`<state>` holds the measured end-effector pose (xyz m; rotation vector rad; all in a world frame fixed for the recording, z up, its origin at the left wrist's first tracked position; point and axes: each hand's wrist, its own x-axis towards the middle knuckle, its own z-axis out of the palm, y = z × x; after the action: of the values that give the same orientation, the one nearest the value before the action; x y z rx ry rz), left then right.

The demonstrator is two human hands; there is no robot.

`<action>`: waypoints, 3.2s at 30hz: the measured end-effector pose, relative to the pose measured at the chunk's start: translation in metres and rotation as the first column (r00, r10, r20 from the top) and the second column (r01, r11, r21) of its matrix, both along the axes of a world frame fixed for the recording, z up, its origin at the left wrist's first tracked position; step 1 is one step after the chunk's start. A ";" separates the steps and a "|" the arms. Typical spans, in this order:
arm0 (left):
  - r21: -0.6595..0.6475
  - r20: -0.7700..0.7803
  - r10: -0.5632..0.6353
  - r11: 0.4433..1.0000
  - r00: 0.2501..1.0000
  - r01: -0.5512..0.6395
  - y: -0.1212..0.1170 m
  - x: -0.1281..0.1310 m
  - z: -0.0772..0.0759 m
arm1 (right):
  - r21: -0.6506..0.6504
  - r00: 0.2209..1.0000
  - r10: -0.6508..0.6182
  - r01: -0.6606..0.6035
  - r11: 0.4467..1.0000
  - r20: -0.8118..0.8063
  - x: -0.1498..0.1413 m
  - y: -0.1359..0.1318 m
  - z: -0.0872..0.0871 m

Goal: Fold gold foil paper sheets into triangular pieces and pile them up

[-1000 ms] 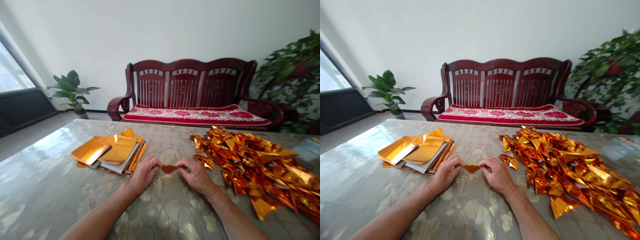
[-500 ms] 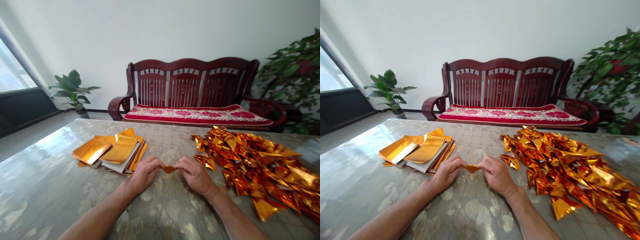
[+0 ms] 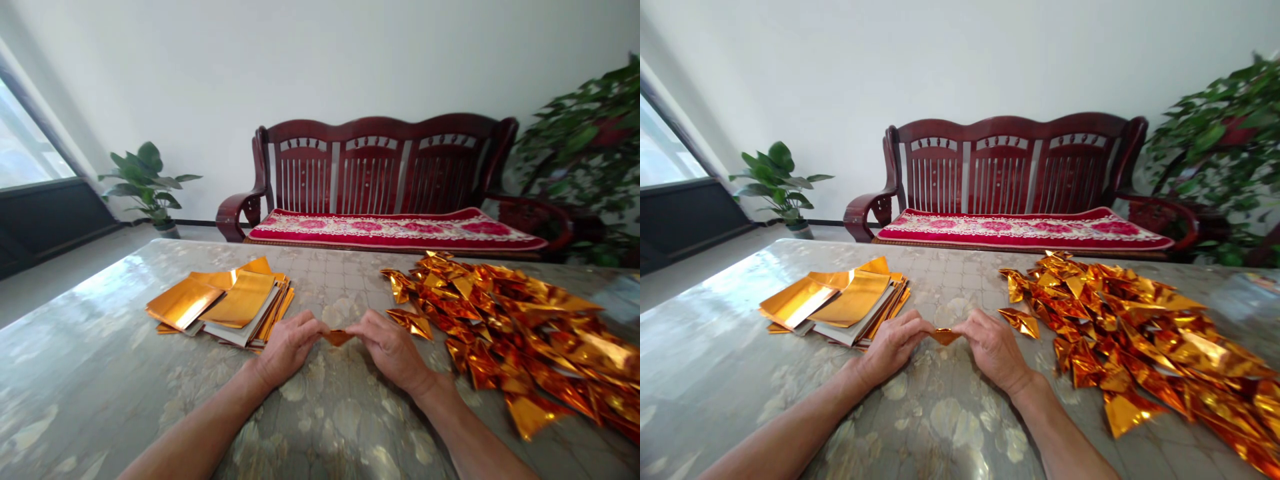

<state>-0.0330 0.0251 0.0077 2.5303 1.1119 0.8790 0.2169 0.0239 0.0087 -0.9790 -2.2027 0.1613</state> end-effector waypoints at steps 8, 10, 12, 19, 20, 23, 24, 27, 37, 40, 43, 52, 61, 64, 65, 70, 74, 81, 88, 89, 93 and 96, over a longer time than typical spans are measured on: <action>-0.022 -0.039 -0.004 1.000 0.999 0.003 -0.002 0.000 0.005 | 0.065 0.996 -0.013 0.008 0.998 0.087 -0.001 -0.001 -0.001; -0.026 -0.046 -0.001 1.000 0.999 0.000 -0.002 0.001 0.005 | 0.111 0.992 -0.003 -0.011 0.994 0.128 -0.001 -0.002 0.000; -0.020 -0.055 0.012 1.000 0.998 -0.013 -0.003 0.001 0.005 | 0.146 0.984 0.008 -0.034 0.989 0.176 -0.001 -0.003 0.001; -0.018 -0.079 0.027 0.999 0.997 -0.029 -0.003 0.001 0.004 | 0.109 0.962 0.042 -0.074 0.991 0.271 0.000 -0.004 0.004; -0.022 -0.063 0.030 0.999 0.998 -0.031 -0.003 0.001 0.004 | 0.098 0.959 0.047 -0.077 0.992 0.280 -0.001 -0.004 0.005; -0.040 -0.007 0.033 0.999 0.999 -0.033 -0.004 0.001 0.002 | 0.035 0.947 0.075 -0.090 0.995 0.311 -0.003 -0.005 0.008; -0.043 0.007 0.028 0.999 1.000 -0.027 -0.005 0.002 0.002 | 0.012 0.945 0.089 -0.098 0.995 0.315 -0.003 -0.005 0.008; -0.038 0.026 0.002 0.999 1.000 -0.001 -0.007 0.002 0.001 | -0.019 0.949 0.121 -0.121 0.992 0.291 -0.004 -0.006 0.007; 0.048 -0.211 -0.070 0.995 0.975 0.082 -0.006 -0.003 0.002 | 0.092 0.973 0.116 -0.137 0.986 0.198 -0.005 -0.010 0.007; 0.052 -0.159 -0.057 0.996 0.986 0.066 -0.004 -0.003 -0.001 | 0.034 0.969 0.120 -0.130 0.991 0.216 -0.005 -0.010 0.009; 0.066 -0.140 -0.060 0.995 0.988 0.069 -0.005 -0.002 -0.002 | 0.007 0.962 0.121 -0.127 0.992 0.244 -0.004 -0.010 0.011; 0.036 -0.094 -0.063 0.997 0.994 0.067 -0.006 0.000 -0.003 | 0.086 0.974 0.127 -0.145 0.986 0.186 -0.005 -0.011 0.002; 0.005 0.002 -0.071 0.997 0.997 0.071 -0.006 0.007 -0.010 | 0.040 0.976 0.116 -0.126 0.991 0.185 -0.008 -0.011 -0.002; 0.013 0.034 -0.085 0.996 0.996 0.085 -0.005 0.008 -0.012 | 0.051 0.976 0.095 -0.107 0.993 0.196 -0.010 -0.012 -0.002; 0.018 0.050 -0.086 0.996 0.995 0.085 -0.004 0.008 -0.012 | 0.058 0.975 0.085 -0.099 0.993 0.203 -0.011 -0.012 -0.002; -0.002 0.134 -0.077 0.997 0.988 0.078 -0.001 0.009 -0.018 | 0.111 0.972 0.051 -0.078 0.991 0.229 -0.015 -0.013 -0.001; -0.056 0.201 -0.065 0.995 0.977 0.078 -0.002 0.010 -0.018 | 0.143 0.972 0.040 -0.074 0.987 0.231 -0.017 -0.012 0.000; -0.106 0.179 -0.015 0.994 0.984 0.035 -0.005 0.010 -0.012 | 0.130 0.967 -0.023 -0.010 0.991 0.254 -0.017 -0.014 0.003; -0.099 0.150 -0.055 0.993 0.987 0.070 -0.003 0.010 -0.013 | 0.144 0.971 0.008 -0.044 0.989 0.238 -0.018 -0.013 0.002; -0.098 0.139 -0.056 0.993 0.989 0.070 -0.004 0.010 -0.013 | 0.144 0.971 0.012 -0.048 0.988 0.240 -0.018 -0.013 0.002; -0.115 0.116 -0.054 0.991 0.992 0.067 -0.004 0.010 -0.011 | 0.148 0.971 0.019 -0.056 0.987 0.238 -0.018 -0.012 0.002; -0.120 0.127 -0.061 0.990 0.990 0.076 -0.005 0.010 -0.011 | 0.154 0.972 0.018 -0.055 0.987 0.234 -0.018 -0.013 0.002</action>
<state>-0.0226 0.0204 -0.0032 2.3647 1.0032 0.9050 0.1991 0.0112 0.0110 -0.9065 -2.4042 -0.1175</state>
